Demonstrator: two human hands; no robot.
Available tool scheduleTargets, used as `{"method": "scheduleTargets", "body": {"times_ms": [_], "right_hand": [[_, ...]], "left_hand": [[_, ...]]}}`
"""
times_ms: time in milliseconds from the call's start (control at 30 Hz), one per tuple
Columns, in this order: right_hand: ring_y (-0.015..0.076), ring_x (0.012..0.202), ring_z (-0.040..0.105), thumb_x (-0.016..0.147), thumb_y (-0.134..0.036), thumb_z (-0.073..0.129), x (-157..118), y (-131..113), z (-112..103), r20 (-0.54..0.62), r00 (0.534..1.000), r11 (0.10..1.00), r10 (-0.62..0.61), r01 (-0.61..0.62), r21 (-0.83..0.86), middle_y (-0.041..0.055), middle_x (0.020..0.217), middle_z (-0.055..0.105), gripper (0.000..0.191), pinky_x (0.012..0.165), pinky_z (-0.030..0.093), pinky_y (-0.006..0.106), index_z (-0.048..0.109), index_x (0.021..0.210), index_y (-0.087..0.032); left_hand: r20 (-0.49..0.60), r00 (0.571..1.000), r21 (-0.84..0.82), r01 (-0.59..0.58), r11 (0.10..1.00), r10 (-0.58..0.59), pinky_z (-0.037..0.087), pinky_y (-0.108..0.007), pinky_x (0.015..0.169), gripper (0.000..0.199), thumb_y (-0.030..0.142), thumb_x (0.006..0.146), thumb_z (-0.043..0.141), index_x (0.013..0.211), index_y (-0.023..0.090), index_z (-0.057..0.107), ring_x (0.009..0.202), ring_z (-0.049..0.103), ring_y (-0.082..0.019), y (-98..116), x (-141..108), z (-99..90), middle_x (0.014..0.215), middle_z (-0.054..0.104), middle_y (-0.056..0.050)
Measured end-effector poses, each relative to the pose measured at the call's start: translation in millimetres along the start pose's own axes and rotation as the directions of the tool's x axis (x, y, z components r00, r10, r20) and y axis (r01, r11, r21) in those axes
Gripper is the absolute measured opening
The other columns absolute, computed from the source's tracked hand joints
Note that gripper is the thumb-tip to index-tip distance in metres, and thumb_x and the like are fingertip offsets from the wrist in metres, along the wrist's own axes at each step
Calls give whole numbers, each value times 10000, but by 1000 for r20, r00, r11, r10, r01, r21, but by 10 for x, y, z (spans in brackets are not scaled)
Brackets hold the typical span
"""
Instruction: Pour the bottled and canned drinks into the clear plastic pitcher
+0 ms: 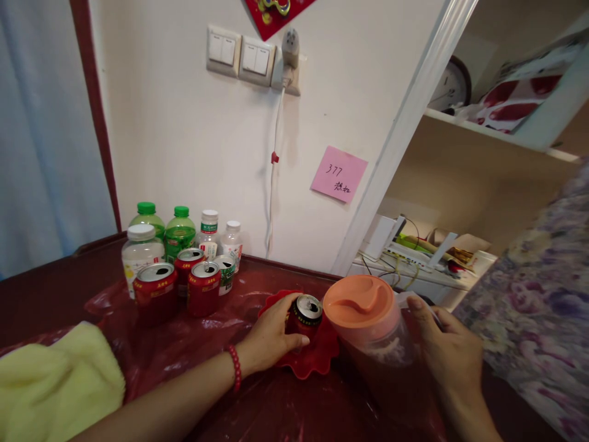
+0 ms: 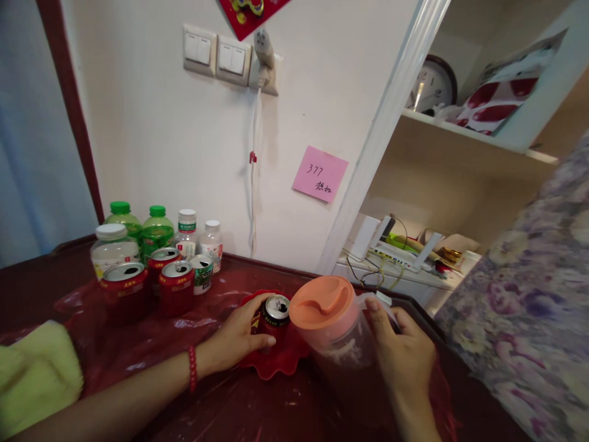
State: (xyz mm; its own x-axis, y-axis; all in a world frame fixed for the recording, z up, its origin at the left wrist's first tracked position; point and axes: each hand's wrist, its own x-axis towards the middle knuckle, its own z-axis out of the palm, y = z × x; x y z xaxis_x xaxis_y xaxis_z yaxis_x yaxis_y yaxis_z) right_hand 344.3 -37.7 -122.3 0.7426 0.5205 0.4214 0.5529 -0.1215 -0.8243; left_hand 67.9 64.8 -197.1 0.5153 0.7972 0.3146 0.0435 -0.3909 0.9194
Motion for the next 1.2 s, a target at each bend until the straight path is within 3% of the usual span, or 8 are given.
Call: {"method": "scheduleTargets", "body": {"times_ms": [400, 567, 1200], "right_hand": [[168, 667, 447, 642, -1013, 595, -6, 28, 16, 0, 1000, 1000, -16, 16, -4, -16, 615, 475, 837, 572, 357, 263, 661, 691, -180], [182, 666, 472, 594, -1026, 575, -8, 4, 10, 3, 1000, 1000, -2, 2, -13, -5, 606, 500, 858, 569, 363, 269, 670, 678, -178], [171, 654, 458, 628, -1008, 590, 5, 32, 13, 1, 1000, 1000, -23, 23, -9, -10, 607, 475, 823, 567, 354, 261, 630, 646, -186]], "left_hand": [[4, 1000, 35, -12, 999, 12, 407, -483, 1217, 747, 83, 681, 811, 1375, 244, 583, 1368, 590, -311, 61, 8, -16, 1462, 654, -104], [5, 1000, 49, 4, 999, -4, 411, -479, 1209, 735, 80, 678, 811, 1364, 224, 592, 1360, 594, -317, 85, -3, -17, 1454, 660, -113], [1, 1000, 36, -17, 999, 17, 396, -488, 1223, 749, 114, 684, 820, 1384, 244, 589, 1378, 581, -325, 20, 15, -13, 1463, 652, -105]]}}
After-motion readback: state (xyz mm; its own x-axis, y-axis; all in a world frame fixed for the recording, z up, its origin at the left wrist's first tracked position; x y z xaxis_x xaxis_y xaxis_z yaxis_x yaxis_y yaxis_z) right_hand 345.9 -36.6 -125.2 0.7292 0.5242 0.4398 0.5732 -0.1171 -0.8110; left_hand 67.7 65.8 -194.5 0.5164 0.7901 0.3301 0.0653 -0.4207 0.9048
